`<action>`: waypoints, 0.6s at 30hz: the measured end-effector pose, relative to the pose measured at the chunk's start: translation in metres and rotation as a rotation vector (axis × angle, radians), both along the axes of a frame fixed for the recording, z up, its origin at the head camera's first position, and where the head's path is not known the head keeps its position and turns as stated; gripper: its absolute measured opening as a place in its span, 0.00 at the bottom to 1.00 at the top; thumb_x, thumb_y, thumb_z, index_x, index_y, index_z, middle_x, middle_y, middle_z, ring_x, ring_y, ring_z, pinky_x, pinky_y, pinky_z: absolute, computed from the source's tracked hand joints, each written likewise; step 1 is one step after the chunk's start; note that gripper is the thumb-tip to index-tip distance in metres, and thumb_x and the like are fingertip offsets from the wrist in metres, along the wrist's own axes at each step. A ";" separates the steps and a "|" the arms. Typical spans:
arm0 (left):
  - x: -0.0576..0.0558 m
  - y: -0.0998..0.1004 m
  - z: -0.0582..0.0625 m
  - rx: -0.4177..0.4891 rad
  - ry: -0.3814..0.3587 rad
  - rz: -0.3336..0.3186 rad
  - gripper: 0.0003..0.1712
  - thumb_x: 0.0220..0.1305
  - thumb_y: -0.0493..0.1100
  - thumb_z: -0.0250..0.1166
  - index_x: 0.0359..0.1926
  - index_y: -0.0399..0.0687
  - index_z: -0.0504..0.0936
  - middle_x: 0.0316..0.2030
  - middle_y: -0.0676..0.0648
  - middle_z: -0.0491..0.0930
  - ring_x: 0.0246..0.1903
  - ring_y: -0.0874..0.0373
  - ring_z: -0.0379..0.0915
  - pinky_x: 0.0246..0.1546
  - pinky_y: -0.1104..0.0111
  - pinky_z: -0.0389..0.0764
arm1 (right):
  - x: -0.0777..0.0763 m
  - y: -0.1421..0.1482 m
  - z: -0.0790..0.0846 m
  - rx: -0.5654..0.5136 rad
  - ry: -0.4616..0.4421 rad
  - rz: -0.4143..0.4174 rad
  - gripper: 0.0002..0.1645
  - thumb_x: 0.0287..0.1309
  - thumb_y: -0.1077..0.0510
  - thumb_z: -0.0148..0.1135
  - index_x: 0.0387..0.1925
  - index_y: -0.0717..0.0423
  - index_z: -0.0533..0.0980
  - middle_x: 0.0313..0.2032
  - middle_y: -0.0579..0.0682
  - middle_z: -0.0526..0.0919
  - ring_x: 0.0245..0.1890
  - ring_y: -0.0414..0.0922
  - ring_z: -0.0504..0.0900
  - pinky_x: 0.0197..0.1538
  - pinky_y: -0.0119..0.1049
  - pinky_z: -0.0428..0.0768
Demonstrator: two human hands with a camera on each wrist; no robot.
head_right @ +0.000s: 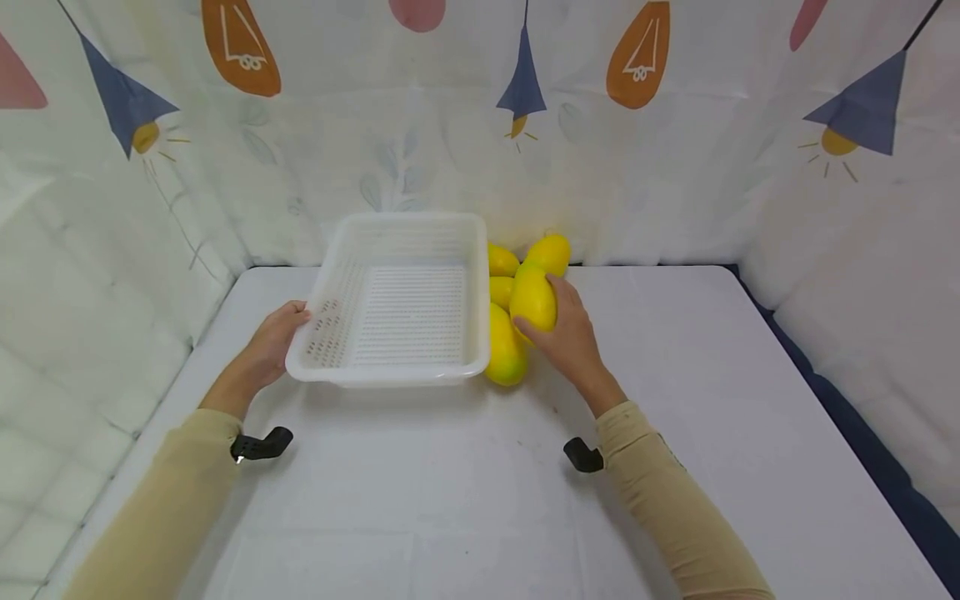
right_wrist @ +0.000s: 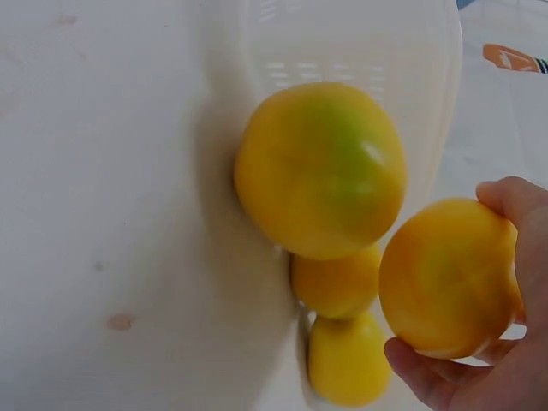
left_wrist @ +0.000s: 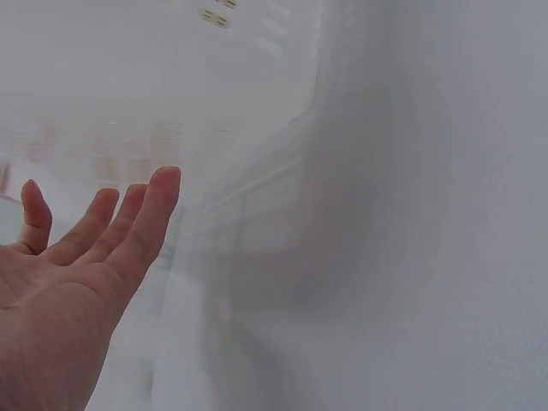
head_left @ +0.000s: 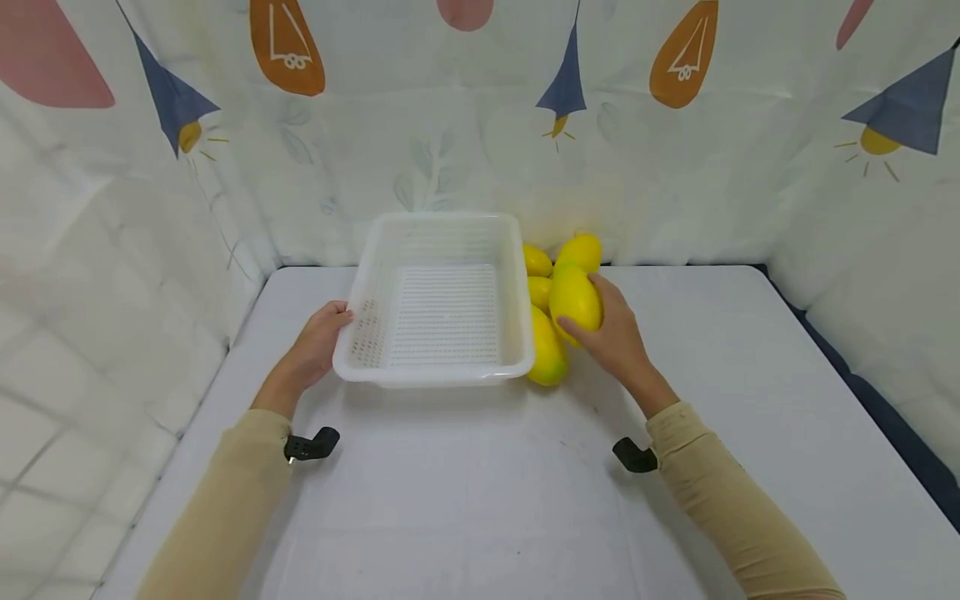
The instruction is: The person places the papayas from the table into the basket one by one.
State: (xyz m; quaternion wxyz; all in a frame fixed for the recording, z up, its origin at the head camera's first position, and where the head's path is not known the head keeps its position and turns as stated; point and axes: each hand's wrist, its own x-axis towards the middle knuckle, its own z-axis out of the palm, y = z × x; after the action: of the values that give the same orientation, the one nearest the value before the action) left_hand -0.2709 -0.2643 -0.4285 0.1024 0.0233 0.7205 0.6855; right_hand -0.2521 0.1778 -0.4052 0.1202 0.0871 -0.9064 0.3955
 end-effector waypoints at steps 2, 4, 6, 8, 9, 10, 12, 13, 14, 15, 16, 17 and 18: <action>-0.001 0.003 0.000 -0.006 -0.009 0.002 0.09 0.76 0.46 0.41 0.49 0.50 0.65 0.44 0.55 0.75 0.43 0.67 0.75 0.42 0.75 0.77 | 0.000 0.001 0.002 -0.007 0.005 -0.005 0.50 0.55 0.42 0.66 0.72 0.52 0.54 0.71 0.54 0.60 0.64 0.54 0.66 0.64 0.56 0.67; -0.002 0.007 0.001 -0.021 -0.022 0.004 0.09 0.76 0.46 0.41 0.49 0.50 0.65 0.45 0.55 0.75 0.43 0.67 0.74 0.42 0.75 0.77 | -0.001 0.002 0.003 -0.005 0.008 -0.012 0.50 0.55 0.42 0.66 0.72 0.52 0.54 0.71 0.54 0.60 0.64 0.55 0.65 0.64 0.56 0.67; -0.003 0.010 0.001 -0.041 -0.030 0.002 0.10 0.76 0.47 0.41 0.50 0.51 0.65 0.46 0.55 0.73 0.44 0.66 0.74 0.43 0.75 0.77 | -0.001 0.003 0.005 -0.008 0.017 -0.016 0.49 0.55 0.42 0.66 0.72 0.52 0.54 0.71 0.55 0.60 0.65 0.55 0.65 0.64 0.56 0.67; -0.004 0.013 0.002 -0.053 -0.037 -0.003 0.11 0.76 0.48 0.41 0.51 0.50 0.64 0.48 0.54 0.72 0.45 0.66 0.73 0.43 0.75 0.77 | -0.001 0.004 0.007 -0.010 0.027 -0.020 0.49 0.55 0.43 0.66 0.72 0.52 0.55 0.70 0.55 0.60 0.65 0.55 0.65 0.64 0.56 0.67; -0.004 0.014 0.002 -0.055 -0.039 -0.009 0.11 0.76 0.48 0.41 0.51 0.50 0.64 0.49 0.53 0.71 0.46 0.65 0.73 0.44 0.75 0.77 | -0.001 0.004 0.007 -0.010 0.031 -0.021 0.49 0.55 0.43 0.67 0.72 0.52 0.55 0.70 0.56 0.61 0.65 0.56 0.65 0.64 0.56 0.67; -0.004 0.016 0.002 -0.058 -0.040 -0.017 0.11 0.76 0.48 0.41 0.51 0.50 0.64 0.50 0.52 0.71 0.47 0.65 0.72 0.44 0.75 0.77 | -0.001 0.005 0.009 -0.014 0.037 -0.021 0.49 0.55 0.43 0.67 0.72 0.52 0.55 0.70 0.56 0.61 0.65 0.56 0.65 0.64 0.57 0.67; -0.005 0.019 0.003 -0.056 -0.045 -0.025 0.11 0.76 0.48 0.40 0.51 0.49 0.63 0.51 0.50 0.69 0.48 0.64 0.72 0.45 0.75 0.76 | -0.001 0.006 0.011 -0.014 0.047 -0.025 0.49 0.54 0.44 0.67 0.71 0.53 0.55 0.70 0.57 0.61 0.64 0.57 0.66 0.64 0.57 0.67; -0.005 0.020 0.003 -0.055 -0.046 -0.031 0.11 0.76 0.48 0.40 0.52 0.49 0.63 0.52 0.50 0.69 0.48 0.64 0.72 0.45 0.75 0.76 | -0.001 0.006 0.012 -0.014 0.050 -0.026 0.49 0.54 0.44 0.67 0.71 0.53 0.55 0.70 0.57 0.61 0.64 0.57 0.66 0.63 0.57 0.67; -0.006 0.021 0.002 -0.053 -0.047 -0.034 0.11 0.76 0.47 0.40 0.51 0.49 0.62 0.52 0.49 0.68 0.48 0.64 0.71 0.45 0.75 0.76 | 0.000 0.006 0.014 -0.015 0.050 -0.028 0.49 0.54 0.45 0.67 0.71 0.53 0.55 0.70 0.58 0.61 0.63 0.57 0.66 0.63 0.57 0.68; -0.007 0.022 0.001 -0.048 -0.046 -0.038 0.11 0.76 0.47 0.41 0.51 0.48 0.62 0.53 0.49 0.68 0.48 0.63 0.71 0.45 0.75 0.76 | 0.000 0.006 0.015 -0.018 0.051 -0.031 0.49 0.54 0.45 0.67 0.71 0.53 0.55 0.70 0.58 0.62 0.63 0.57 0.66 0.63 0.58 0.68; -0.008 0.023 0.001 -0.050 -0.045 -0.040 0.11 0.76 0.47 0.41 0.51 0.49 0.62 0.53 0.49 0.68 0.48 0.63 0.71 0.45 0.74 0.77 | 0.000 0.007 0.016 -0.020 0.053 -0.033 0.49 0.54 0.45 0.67 0.71 0.53 0.55 0.69 0.58 0.62 0.63 0.57 0.67 0.62 0.58 0.68; -0.008 0.024 0.000 -0.049 -0.045 -0.041 0.10 0.76 0.47 0.41 0.51 0.49 0.62 0.53 0.49 0.68 0.49 0.63 0.71 0.45 0.74 0.77 | 0.000 0.007 0.017 -0.021 0.053 -0.037 0.49 0.54 0.45 0.67 0.71 0.52 0.55 0.69 0.58 0.62 0.63 0.57 0.67 0.62 0.58 0.68; -0.009 0.025 -0.001 -0.047 -0.042 -0.045 0.10 0.76 0.47 0.41 0.51 0.49 0.62 0.53 0.49 0.68 0.49 0.62 0.71 0.45 0.74 0.77 | 0.000 0.007 0.018 -0.022 0.053 -0.039 0.49 0.54 0.45 0.67 0.72 0.52 0.55 0.69 0.58 0.62 0.62 0.57 0.67 0.62 0.58 0.69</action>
State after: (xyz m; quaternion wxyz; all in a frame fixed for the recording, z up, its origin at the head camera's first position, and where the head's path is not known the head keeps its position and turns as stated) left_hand -0.2801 -0.2393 -0.4293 0.1332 0.0226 0.7333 0.6663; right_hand -0.2520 0.1850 -0.3867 0.1529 0.0786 -0.9000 0.4005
